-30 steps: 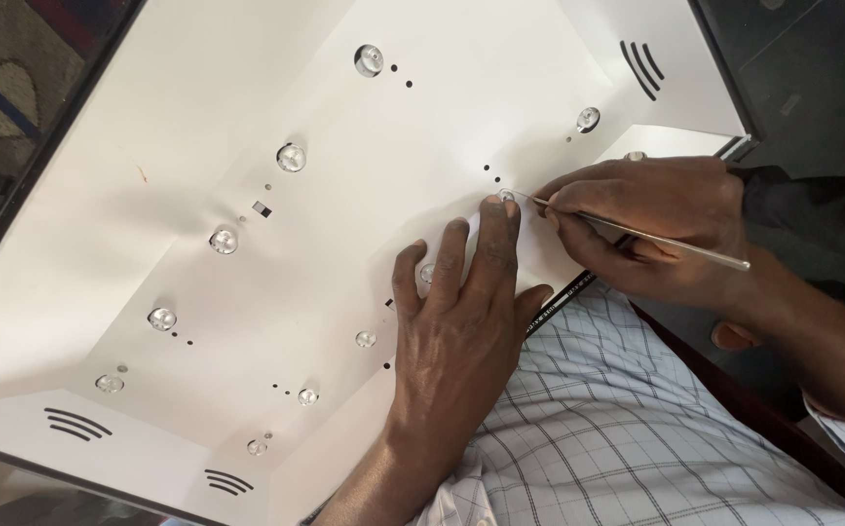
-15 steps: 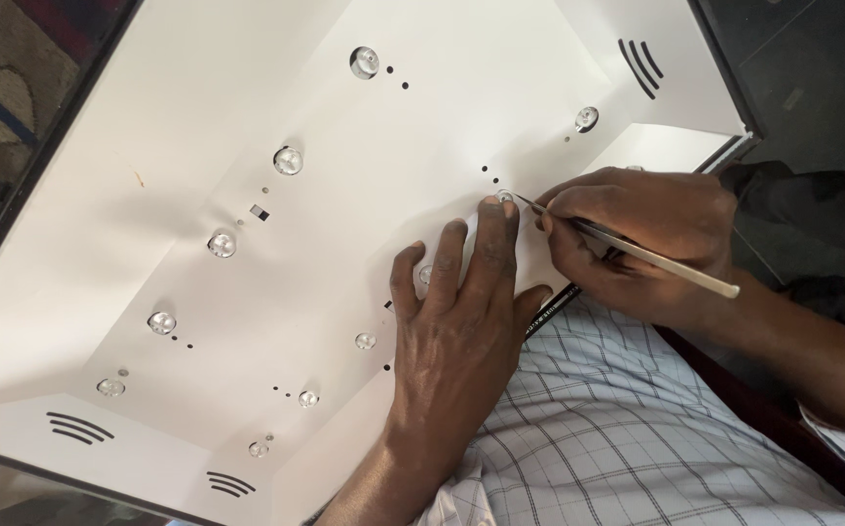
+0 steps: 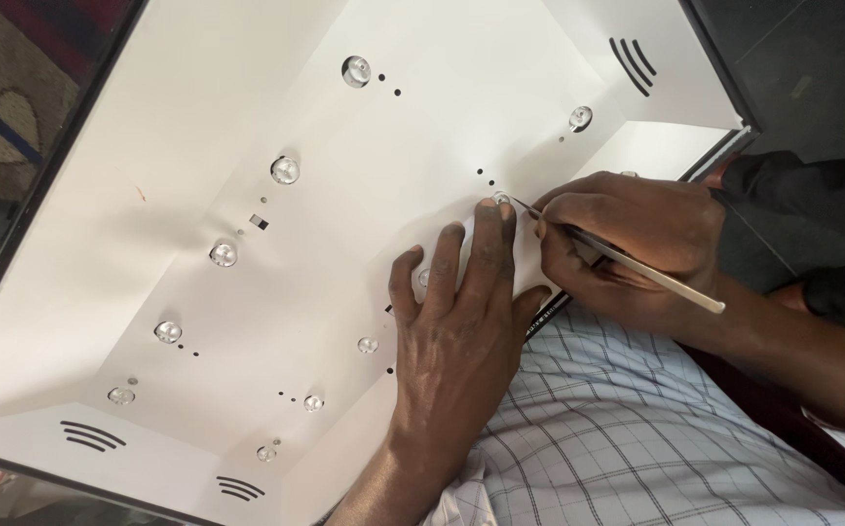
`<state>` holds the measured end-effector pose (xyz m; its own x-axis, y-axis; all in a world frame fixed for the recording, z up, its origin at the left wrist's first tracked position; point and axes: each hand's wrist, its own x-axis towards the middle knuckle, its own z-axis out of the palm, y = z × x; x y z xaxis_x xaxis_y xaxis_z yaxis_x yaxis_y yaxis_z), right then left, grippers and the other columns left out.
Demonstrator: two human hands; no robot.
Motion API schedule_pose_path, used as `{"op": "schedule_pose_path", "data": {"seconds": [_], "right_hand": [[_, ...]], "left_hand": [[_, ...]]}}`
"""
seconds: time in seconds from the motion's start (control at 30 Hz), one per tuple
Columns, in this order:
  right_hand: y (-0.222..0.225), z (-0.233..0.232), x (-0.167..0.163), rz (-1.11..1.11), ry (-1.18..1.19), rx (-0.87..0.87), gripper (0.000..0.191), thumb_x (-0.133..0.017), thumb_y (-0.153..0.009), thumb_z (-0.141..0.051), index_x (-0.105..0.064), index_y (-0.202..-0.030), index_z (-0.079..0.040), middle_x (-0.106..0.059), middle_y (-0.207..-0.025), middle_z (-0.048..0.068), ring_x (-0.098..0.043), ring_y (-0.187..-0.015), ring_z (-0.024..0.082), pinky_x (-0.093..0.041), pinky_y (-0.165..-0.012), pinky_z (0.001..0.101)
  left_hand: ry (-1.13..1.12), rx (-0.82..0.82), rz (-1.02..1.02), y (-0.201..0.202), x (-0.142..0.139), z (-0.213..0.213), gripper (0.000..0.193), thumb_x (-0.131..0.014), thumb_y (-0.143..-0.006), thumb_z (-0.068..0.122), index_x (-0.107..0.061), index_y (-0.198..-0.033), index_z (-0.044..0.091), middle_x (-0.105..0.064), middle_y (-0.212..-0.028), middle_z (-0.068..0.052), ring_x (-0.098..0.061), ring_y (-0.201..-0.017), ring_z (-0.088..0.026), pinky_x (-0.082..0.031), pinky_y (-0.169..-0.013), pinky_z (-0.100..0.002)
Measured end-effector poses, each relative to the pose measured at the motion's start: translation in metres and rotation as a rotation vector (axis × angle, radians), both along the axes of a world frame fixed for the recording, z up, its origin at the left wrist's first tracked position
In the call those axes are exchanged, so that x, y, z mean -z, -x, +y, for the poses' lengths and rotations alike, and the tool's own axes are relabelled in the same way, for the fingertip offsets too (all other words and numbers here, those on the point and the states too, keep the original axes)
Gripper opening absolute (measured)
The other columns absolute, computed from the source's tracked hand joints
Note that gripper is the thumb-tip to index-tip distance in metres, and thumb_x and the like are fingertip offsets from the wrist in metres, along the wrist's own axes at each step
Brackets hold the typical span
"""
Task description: The person sits with a white light fixture panel on their lap and uses a metal rod to press small clear lens covers into holes on the panel, working on one lens at a time and steadying the panel with the other hand.
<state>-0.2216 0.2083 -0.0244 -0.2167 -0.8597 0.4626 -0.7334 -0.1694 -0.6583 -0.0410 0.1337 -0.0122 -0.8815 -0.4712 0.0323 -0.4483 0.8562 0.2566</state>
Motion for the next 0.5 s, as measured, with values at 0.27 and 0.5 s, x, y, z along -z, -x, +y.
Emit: {"op": "schedule_pose_path", "data": {"seconds": [0.27, 0.5], "right_hand": [[-0.0026, -0.0003, -0.0055, -0.013, -0.018, 0.017, 0.011, -0.076, -0.090, 0.003, -0.067, -0.097, 0.003, -0.075, -0.089, 0.016, -0.075, -0.073, 0.018, -0.057, -0.058, 0.0252], [-0.0071, 0.0002, -0.0022, -0.030, -0.020, 0.031, 0.010, -0.077, -0.087, 0.003, -0.069, -0.092, 0.004, -0.073, -0.081, 0.015, -0.073, -0.064, 0.017, -0.054, -0.051, 0.0250]], "left_hand": [[-0.030, 0.003, -0.005, -0.0002, -0.0012, 0.0003, 0.062, -0.065, -0.100, 0.045, -0.056, -0.146, 0.004, -0.047, -0.153, -0.005, -0.044, -0.136, -0.023, -0.035, -0.113, -0.052], [-0.033, -0.003, -0.006, -0.0001, -0.0023, 0.0013, 0.063, -0.064, -0.099, 0.043, -0.054, -0.148, 0.005, -0.046, -0.153, -0.005, -0.043, -0.137, -0.023, -0.033, -0.115, -0.052]]}}
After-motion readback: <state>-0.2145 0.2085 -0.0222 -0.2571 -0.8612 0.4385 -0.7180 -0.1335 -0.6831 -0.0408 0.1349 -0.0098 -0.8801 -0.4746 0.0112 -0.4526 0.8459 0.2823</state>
